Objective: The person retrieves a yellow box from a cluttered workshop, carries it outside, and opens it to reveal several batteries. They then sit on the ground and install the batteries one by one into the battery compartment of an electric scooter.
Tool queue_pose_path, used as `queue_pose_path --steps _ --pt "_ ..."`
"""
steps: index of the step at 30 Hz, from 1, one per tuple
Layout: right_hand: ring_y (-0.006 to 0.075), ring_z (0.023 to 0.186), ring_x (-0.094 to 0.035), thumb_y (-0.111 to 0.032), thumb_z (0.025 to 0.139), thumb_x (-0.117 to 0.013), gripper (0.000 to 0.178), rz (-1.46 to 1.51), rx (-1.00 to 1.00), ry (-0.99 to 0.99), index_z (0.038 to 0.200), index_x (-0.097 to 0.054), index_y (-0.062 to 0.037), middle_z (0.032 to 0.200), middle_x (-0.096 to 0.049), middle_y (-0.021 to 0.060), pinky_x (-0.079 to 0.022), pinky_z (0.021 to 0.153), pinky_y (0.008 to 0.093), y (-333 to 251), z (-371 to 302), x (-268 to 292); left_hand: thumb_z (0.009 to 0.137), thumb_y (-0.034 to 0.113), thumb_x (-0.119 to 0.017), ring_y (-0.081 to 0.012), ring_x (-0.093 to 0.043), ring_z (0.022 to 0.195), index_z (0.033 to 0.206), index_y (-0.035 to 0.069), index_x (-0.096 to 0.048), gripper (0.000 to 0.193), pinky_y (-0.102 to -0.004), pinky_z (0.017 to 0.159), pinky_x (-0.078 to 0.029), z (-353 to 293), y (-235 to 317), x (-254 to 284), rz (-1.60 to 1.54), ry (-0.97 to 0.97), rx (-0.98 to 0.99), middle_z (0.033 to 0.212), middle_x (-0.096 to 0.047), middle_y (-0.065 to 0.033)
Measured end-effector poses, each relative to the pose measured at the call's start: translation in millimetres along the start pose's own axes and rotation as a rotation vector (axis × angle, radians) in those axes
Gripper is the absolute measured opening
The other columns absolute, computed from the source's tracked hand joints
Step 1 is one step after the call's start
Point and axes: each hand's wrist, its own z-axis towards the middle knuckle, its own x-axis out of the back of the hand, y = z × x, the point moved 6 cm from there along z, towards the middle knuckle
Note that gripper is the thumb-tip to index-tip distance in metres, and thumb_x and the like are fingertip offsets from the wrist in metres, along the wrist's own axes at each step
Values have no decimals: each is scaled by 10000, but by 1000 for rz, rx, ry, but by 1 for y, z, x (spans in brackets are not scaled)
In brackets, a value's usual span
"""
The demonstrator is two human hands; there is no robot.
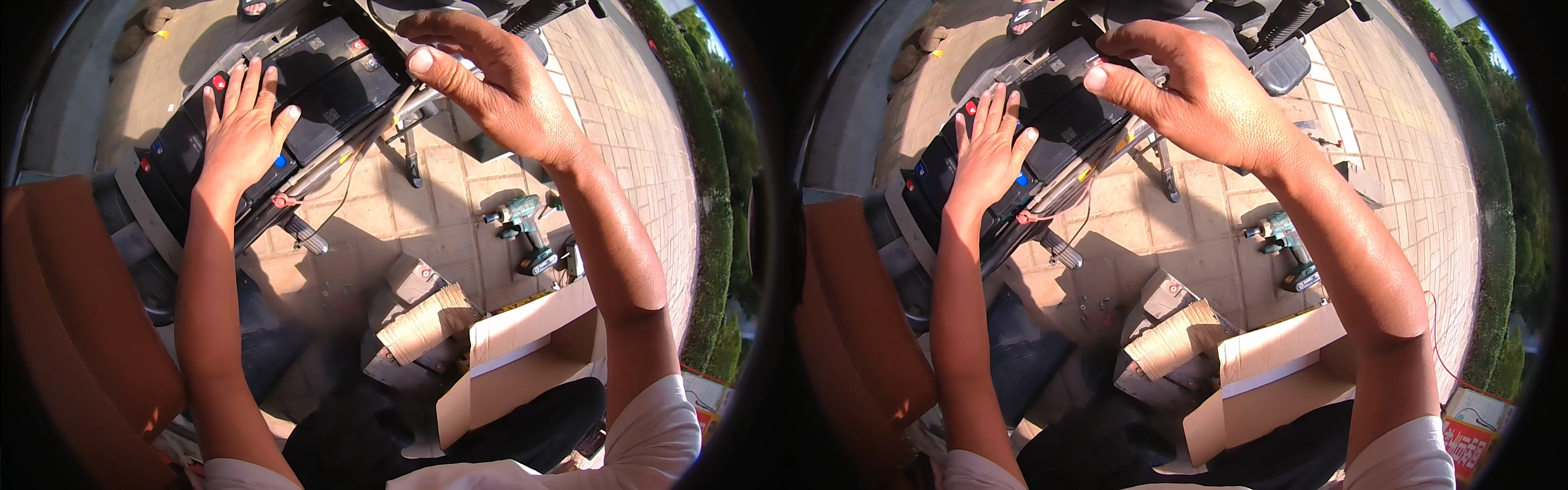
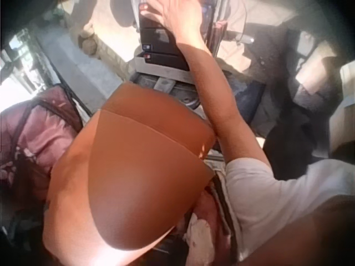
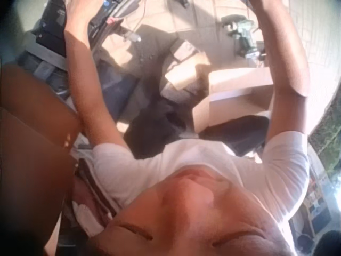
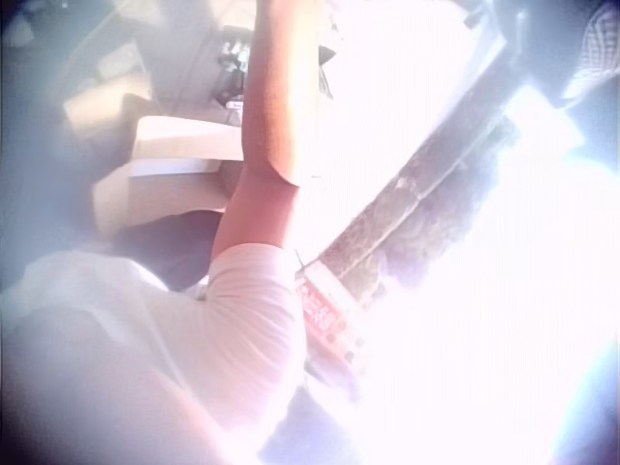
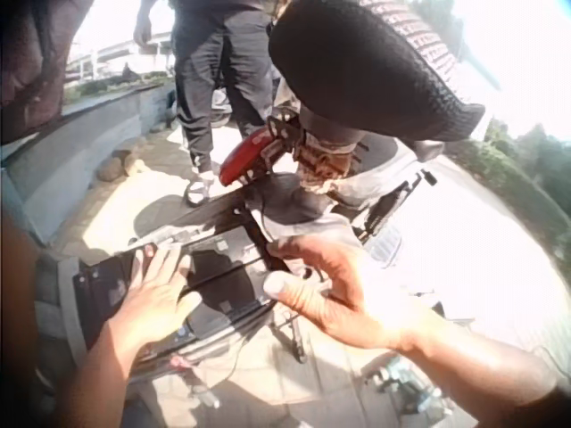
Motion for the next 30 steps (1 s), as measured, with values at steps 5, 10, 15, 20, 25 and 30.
queue_pose_path --steps 5,10,15,20,25,30 --pt "379 1050 -621 -340 882 -675 449 -154 -544 -526 1147 -624 20 1087 -659 226 -506 883 411 58 -170 -26 982 341 -516 -298 -242 1450 1446 45 -395 564 -589 1152 -163 -36 24 27 -103 176 -103 1542 -320 -120" --pt "387 1050 -620 -503 799 -727 695 36 -837 -732 1199 -582 46 1101 -649 240 -487 910 416 76 -279 -60 875 181 -669 -333 -547 1144 1167 -26 -629 359 -401 997 -417 -107 100 46 -666 -63 -222 1203 -622 -156" --pt "395 986 -624 -353 768 -726 426 -127 -734 -655 1006 -617 -17 986 -672 210 -493 858 465 68 -310 -86 855 214 -682 -360 -547 1131 1136 -45 -626 386 -435 1022 -405 -125 115 48 -739 -29 -94 1182 -615 -197" --pt "391 942 -641 -334 781 -722 381 -186 -755 -571 979 -609 -29 944 -676 198 -512 821 463 58 -316 -79 929 323 -606 -411 -331 1393 1382 -75 -438 625 -476 1153 -248 -73 79 52 -330 167 89 1471 -377 -283" --pt "382 938 -651 -330 794 -713 383 -229 -696 -588 989 -587 -25 969 -671 203 -520 818 464 50 -310 -99 973 467 -421 -364 -190 1457 1387 -55 -437 666 -534 1180 -91 41 65 -8 -123 187 144 1530 -294 -241" --pt "376 938 -657 -322 803 -702 381 -308 -754 -580 1007 -565 -30 1001 -655 192 -530 813 467 59 -323 -91 920 274 -552 -305 -492 1303 1263 -6 -570 443 -326 1098 -353 86 128 15 -985 -369 -156 1321 -574 -198"
